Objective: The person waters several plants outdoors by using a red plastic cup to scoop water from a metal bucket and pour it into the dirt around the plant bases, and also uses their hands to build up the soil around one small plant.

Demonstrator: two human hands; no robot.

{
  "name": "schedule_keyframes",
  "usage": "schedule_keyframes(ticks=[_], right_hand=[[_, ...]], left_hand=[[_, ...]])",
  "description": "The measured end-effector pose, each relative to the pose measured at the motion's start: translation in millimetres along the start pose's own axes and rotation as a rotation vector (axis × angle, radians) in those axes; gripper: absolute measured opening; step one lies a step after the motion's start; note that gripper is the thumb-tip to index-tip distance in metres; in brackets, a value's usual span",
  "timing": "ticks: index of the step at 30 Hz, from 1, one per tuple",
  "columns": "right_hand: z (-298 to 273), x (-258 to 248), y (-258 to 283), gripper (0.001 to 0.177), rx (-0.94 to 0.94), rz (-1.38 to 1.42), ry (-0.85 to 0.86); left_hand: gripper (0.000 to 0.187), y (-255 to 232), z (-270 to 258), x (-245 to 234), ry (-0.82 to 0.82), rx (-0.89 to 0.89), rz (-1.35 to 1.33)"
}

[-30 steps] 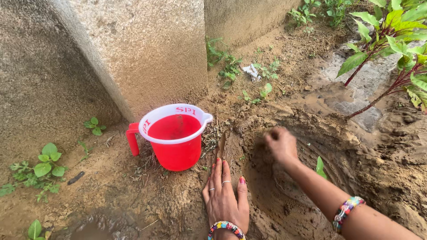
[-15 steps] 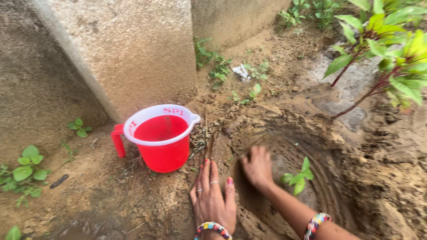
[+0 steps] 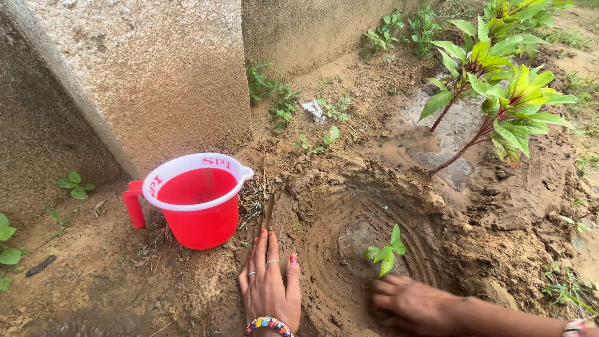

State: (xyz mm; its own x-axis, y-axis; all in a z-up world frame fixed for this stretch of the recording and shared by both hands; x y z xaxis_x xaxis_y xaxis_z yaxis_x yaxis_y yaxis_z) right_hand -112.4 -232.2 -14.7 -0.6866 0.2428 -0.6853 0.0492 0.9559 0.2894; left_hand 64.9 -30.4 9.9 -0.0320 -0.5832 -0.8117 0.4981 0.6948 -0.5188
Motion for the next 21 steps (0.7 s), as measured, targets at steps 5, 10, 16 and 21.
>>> schedule_keyframes(ticks=[5,10,16,21], right_hand=[[14,15,-101,0.04,0.028,-0.522,-0.138],[44,-64,-141,0.065,0.411,-0.048,-0.366],[44,-69,-107,0.064,0.537,-0.078,-0.355],[23,-22,-106,0.067,0.615,-0.192,-0.194]], left_hand=[[0.068,-1,-1,-2,0.005,-0.025,-0.033],[0.067,-2,-1,-3,-0.029,0.007,0.0],[0.067,-2,0,-2,-0.047,0.021,-0.001],[0.066,-3,-4,-5,-0.057,0.003,-0.031]])
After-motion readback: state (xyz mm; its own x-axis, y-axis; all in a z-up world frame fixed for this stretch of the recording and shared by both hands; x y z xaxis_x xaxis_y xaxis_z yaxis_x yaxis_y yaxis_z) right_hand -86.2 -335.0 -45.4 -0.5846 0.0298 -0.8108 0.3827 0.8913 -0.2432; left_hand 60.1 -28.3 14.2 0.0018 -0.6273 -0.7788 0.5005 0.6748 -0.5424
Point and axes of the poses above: each hand's wrist, its own z-axis towards the middle knuckle, its own x-axis out of the palm, y = z × x, the point moved 7 cm from there along z, towards the middle knuckle, and after that the axes turned 6 degrees about z, right-handed, at the moved point
